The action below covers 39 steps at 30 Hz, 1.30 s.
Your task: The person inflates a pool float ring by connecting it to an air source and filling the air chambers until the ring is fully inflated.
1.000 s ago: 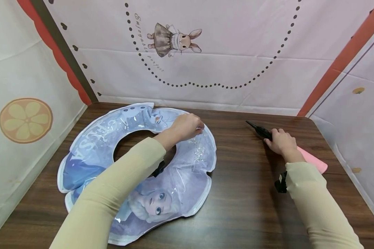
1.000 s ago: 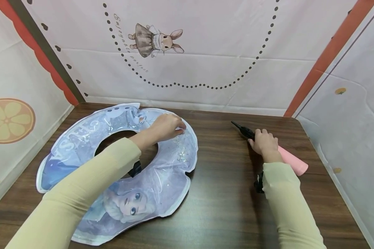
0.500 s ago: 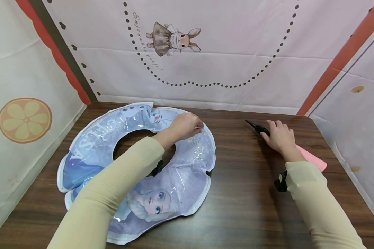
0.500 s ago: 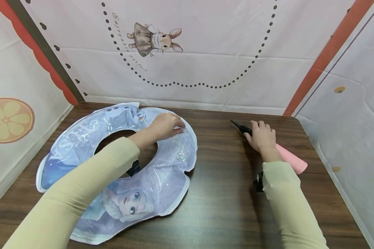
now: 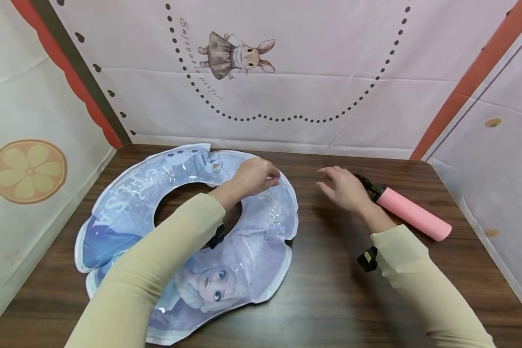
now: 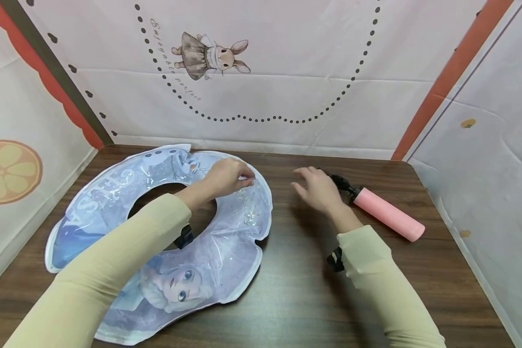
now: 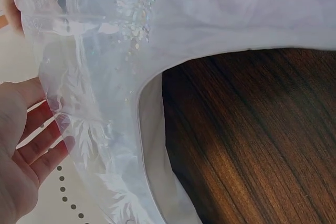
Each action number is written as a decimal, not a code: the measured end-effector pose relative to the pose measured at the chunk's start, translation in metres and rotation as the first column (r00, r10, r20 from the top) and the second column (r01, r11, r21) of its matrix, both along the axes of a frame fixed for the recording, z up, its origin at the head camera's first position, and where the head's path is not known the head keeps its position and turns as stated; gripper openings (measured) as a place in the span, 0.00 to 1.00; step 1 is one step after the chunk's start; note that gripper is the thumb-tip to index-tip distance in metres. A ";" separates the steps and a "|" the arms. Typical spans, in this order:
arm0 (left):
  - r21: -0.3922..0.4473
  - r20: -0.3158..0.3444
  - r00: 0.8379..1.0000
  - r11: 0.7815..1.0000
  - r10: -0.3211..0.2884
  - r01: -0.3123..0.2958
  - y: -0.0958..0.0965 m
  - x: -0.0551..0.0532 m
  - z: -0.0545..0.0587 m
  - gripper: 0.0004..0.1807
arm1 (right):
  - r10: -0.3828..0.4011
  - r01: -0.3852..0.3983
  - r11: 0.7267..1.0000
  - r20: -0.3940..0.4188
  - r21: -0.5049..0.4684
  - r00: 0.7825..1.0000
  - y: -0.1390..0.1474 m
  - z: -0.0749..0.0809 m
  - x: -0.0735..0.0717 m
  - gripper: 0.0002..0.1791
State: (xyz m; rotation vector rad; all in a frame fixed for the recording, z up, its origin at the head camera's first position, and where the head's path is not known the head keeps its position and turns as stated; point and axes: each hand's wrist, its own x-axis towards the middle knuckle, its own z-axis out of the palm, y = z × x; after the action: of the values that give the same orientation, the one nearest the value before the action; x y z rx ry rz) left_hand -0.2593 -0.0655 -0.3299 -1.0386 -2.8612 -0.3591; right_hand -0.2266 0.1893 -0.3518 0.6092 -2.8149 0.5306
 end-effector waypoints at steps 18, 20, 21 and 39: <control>0.090 0.037 0.998 0.994 0.054 -0.057 0.000 -0.001 -0.005 0.10 | 0.159 -0.142 0.979 0.111 -0.147 0.981 -0.070 -0.004 -0.005 0.12; 0.094 0.041 0.998 0.994 0.056 -0.060 0.000 -0.001 -0.004 0.10 | 0.146 -0.129 0.980 0.105 -0.152 0.984 -0.071 -0.004 -0.005 0.10; 0.096 0.044 0.997 0.994 0.057 -0.061 0.000 -0.001 -0.004 0.10 | 0.140 -0.124 0.980 0.101 -0.154 0.985 -0.071 -0.004 -0.005 0.10; 0.124 0.071 0.997 0.991 0.043 -0.052 0.000 -0.001 -0.005 0.10 | 0.147 -0.108 0.929 0.086 -0.353 0.985 -0.071 -0.004 -0.008 0.09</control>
State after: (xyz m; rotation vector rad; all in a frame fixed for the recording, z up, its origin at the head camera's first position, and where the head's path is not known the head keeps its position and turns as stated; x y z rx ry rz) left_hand -0.2604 -0.0652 -0.3348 -0.9525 -2.8729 -0.5730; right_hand -0.2342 0.1183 -0.3557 0.7091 -2.6920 1.0895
